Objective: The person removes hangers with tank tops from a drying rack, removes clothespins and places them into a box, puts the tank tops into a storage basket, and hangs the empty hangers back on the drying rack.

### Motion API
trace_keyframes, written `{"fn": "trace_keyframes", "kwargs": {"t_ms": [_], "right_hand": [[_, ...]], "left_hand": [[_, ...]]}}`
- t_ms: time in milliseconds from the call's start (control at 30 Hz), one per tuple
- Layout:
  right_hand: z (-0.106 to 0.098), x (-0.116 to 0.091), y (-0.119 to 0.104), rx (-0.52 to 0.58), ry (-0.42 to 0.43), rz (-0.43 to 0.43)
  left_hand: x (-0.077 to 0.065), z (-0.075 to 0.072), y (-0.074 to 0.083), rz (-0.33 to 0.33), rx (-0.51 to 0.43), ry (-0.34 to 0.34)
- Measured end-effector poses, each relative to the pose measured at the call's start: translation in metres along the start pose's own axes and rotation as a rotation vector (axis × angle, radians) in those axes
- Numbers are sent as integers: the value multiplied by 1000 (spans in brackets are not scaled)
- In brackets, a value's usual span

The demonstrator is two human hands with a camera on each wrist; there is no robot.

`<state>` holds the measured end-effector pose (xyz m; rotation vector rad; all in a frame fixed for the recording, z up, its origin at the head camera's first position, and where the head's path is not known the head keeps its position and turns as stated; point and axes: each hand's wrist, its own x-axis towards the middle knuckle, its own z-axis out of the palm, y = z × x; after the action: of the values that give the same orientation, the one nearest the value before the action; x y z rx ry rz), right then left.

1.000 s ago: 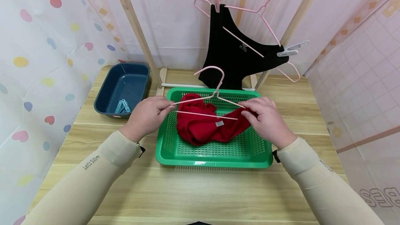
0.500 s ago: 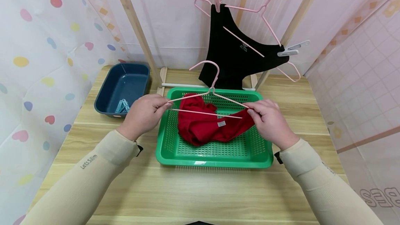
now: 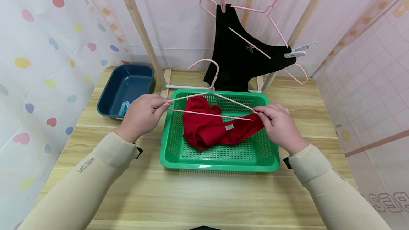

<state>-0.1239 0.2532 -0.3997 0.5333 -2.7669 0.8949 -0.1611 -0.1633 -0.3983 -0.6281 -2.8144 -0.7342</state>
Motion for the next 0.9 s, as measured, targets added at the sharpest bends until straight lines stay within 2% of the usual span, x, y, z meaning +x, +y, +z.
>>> {"fn": "trace_keyframes", "kwargs": {"t_ms": [900], "right_hand": [[-2, -7, 10, 14, 0, 58]], "left_hand": [[1, -7, -9, 10, 22, 74]]}}
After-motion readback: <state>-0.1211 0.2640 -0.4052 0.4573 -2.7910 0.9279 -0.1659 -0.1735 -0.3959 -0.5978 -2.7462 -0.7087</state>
